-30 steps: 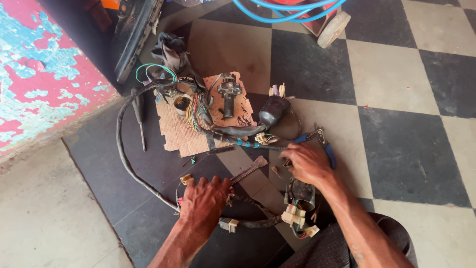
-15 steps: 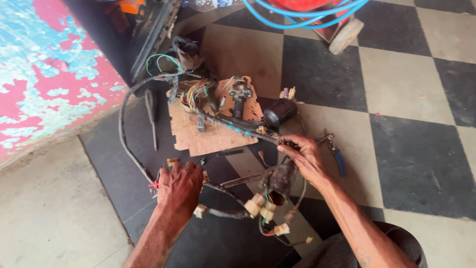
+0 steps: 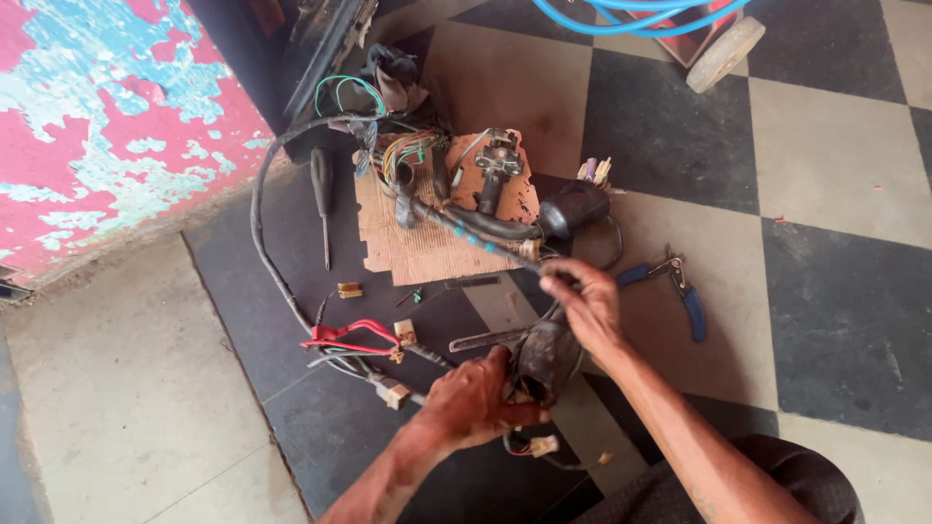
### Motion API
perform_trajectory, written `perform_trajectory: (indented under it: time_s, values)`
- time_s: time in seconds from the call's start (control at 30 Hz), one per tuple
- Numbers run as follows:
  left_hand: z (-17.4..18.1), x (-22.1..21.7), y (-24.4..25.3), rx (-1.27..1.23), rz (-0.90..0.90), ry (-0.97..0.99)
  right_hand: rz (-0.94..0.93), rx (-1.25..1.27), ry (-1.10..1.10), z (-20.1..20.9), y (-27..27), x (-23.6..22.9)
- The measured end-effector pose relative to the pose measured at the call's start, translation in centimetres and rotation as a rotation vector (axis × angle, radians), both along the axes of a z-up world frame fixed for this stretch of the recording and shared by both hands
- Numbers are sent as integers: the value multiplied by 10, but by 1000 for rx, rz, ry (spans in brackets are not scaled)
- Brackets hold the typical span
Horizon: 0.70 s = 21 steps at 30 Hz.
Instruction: The person works on an electrical wiring harness on a tiled floor. They use pliers to cut and manipulate wires and handle various plastic connectors and terminals.
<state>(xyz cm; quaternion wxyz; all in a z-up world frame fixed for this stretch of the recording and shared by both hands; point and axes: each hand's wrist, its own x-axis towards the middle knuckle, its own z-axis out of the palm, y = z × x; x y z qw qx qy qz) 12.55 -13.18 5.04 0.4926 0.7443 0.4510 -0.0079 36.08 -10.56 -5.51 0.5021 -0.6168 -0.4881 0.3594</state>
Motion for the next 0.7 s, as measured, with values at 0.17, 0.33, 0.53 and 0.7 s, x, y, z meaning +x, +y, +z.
perform_trajectory:
  time_s: [0.17, 0.33, 0.53, 0.7]
  values:
    - [-18, -9, 17, 421, 71, 15, 253, 10, -389, 37, 1, -2]
    - [5, -23, 48, 618, 68, -64, 679, 203, -657, 66, -5, -29]
    - [57, -30, 69, 838, 163, -36, 332, 162, -722, 101, 28, -58]
    - [78, -58, 90, 1023, 305, -119, 481, 202, -227, 140, 75, -69]
